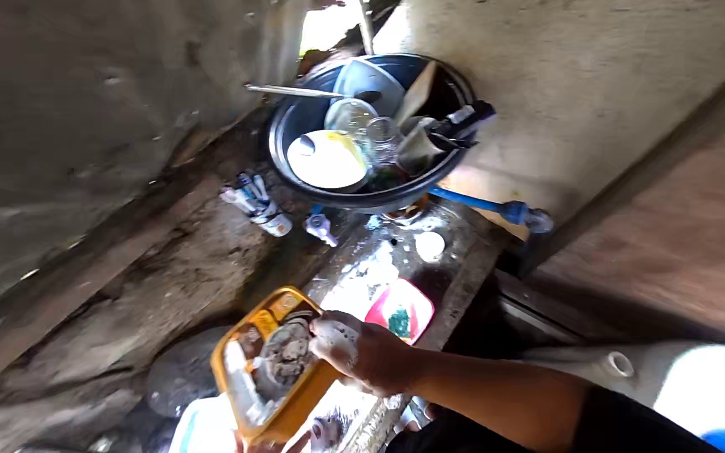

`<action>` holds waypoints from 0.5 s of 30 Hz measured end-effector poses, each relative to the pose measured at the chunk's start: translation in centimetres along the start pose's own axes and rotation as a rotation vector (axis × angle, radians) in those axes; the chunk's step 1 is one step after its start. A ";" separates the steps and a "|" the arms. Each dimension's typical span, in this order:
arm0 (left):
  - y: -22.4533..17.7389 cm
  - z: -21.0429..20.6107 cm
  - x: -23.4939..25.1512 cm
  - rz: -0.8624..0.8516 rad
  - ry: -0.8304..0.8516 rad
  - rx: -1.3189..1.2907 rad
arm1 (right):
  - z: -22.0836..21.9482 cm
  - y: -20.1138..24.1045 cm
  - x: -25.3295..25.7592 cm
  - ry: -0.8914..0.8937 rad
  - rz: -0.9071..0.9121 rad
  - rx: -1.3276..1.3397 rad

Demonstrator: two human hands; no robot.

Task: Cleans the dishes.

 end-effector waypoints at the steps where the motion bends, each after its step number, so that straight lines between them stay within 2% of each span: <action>1: -2.1 -1.2 -0.8 0.003 0.046 -0.197 | -2.2 -1.4 -0.8 0.089 -0.061 0.025; 3: -4.0 -3.0 -1.0 0.033 0.060 -0.253 | -5.5 -3.8 -1.9 0.288 -0.283 0.147; 4: -3.7 -3.6 -0.4 0.080 -0.001 -0.195 | -6.8 -4.7 -2.2 0.383 -0.301 0.155; 5: -2.5 -3.8 0.9 0.146 -0.084 -0.169 | -7.7 -5.2 -2.3 0.480 -0.275 0.115; 7: 0.9 -3.7 3.8 0.239 -0.135 -0.180 | -7.6 -5.5 -1.6 0.670 -0.282 0.062; 8: 2.7 -3.5 5.0 0.254 -0.140 -0.184 | -6.5 -5.2 -0.9 0.665 -0.263 0.045; 9: 4.1 -3.3 6.0 0.252 -0.173 -0.167 | -4.6 -4.6 0.2 0.575 -0.211 0.024; 12: 7.3 -3.2 7.9 0.197 -0.276 -0.036 | 5.2 -2.5 4.5 0.084 -0.067 -0.074; 13: 8.5 -3.1 8.5 0.167 -0.299 0.036 | 9.1 -2.1 6.1 -0.059 -0.053 -0.140; 15: 9.9 -3.2 8.9 0.176 -0.338 0.165 | 16.5 -2.4 9.2 -0.234 -0.091 -0.309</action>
Point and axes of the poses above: each hand's wrist, its own x-axis towards the middle knuckle, its own z-axis out of the back of the hand, y = z × x, the point moved 4 cm from there along x, towards the middle knuckle, and after that the axes turned 9 degrees about x, right-handed, at the moved point
